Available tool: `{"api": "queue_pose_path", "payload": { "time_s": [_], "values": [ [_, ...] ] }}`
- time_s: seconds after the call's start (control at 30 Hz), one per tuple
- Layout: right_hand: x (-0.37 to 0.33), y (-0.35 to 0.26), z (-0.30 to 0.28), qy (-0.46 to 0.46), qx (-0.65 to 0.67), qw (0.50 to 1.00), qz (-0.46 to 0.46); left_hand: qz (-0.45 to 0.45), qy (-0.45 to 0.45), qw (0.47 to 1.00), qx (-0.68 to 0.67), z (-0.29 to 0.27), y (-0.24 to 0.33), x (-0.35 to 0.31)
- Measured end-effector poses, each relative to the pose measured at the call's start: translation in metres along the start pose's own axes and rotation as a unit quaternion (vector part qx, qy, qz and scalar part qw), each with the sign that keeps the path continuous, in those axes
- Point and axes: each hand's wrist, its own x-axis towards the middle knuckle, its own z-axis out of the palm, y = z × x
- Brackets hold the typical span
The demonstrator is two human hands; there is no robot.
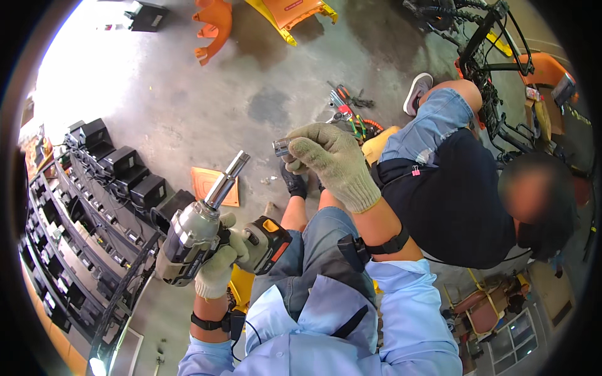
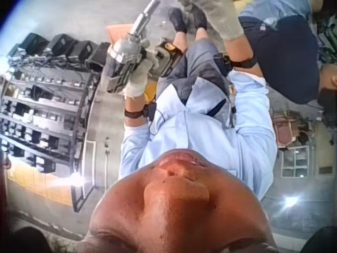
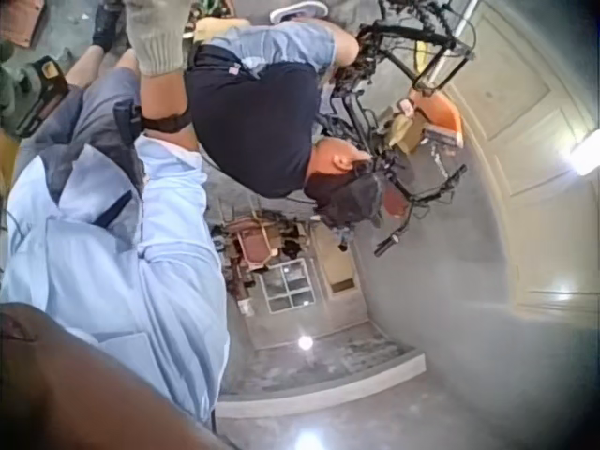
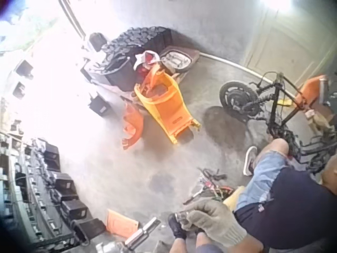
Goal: Disassemble the body panels and internal components of a small motorcycle using power tools.
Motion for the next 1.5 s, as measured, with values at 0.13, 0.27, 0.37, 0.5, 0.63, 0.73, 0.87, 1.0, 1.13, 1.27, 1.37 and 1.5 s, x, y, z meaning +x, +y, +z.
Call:
{"api": "queue_pose_path", "payload": {
  "time_s": [0.13, 0.27, 0.37, 0.5, 0.63, 0.73, 0.87, 1.0, 1.13, 1.27, 1.37, 1.5],
  "values": [
    [-0.004, -0.010, 0.004, 0.024, 0.005, 1.000, 0.012, 0.027, 0.002, 1.000, -0.005, 0.004, 0.008, 0.003],
    [-0.002, -0.020, 0.007, 0.088, 0.027, 0.995, 0.029, 0.033, -0.040, 0.994, 0.097, 0.005, 0.009, 0.027],
    [0.005, -0.019, 0.014, 0.162, 0.033, 0.986, 0.030, 0.000, -0.069, 0.997, 0.046, -0.011, 0.005, 0.051],
    [0.026, -0.024, 0.027, 0.185, 0.090, 0.978, 0.016, -0.068, -0.075, 0.993, 0.067, -0.021, 0.016, 0.092],
    [0.060, -0.006, 0.050, 0.260, 0.158, 0.953, -0.007, -0.046, -0.116, 0.978, 0.166, -0.049, 0.062, 0.132],
    [0.077, 0.011, 0.064, 0.248, 0.230, 0.940, -0.050, -0.061, -0.147, 0.967, 0.197, -0.070, 0.097, 0.146],
    [0.110, 0.039, 0.082, 0.303, 0.294, 0.905, -0.050, -0.119, -0.077, 0.963, 0.228, -0.150, 0.082, 0.174],
    [0.119, 0.037, 0.123, 0.258, 0.300, 0.918, 0.010, -0.197, 0.027, 0.972, 0.127, -0.141, 0.110, 0.179],
    [0.118, 0.047, 0.148, 0.076, 0.458, 0.885, -0.014, -0.145, 0.022, 0.981, 0.123, -0.159, 0.074, 0.193],
    [0.121, 0.038, 0.141, 0.343, 0.349, 0.861, 0.138, -0.102, -0.226, 0.916, 0.317, -0.101, 0.116, 0.174],
    [0.099, 0.100, 0.027, 0.483, 0.503, 0.715, 0.054, -0.214, -0.149, 0.918, 0.298, -0.134, 0.092, 0.157],
    [0.086, 0.169, -0.060, 0.511, 0.362, 0.756, 0.190, -0.186, -0.062, 0.938, 0.285, -0.131, 0.102, 0.172]
  ]
}}
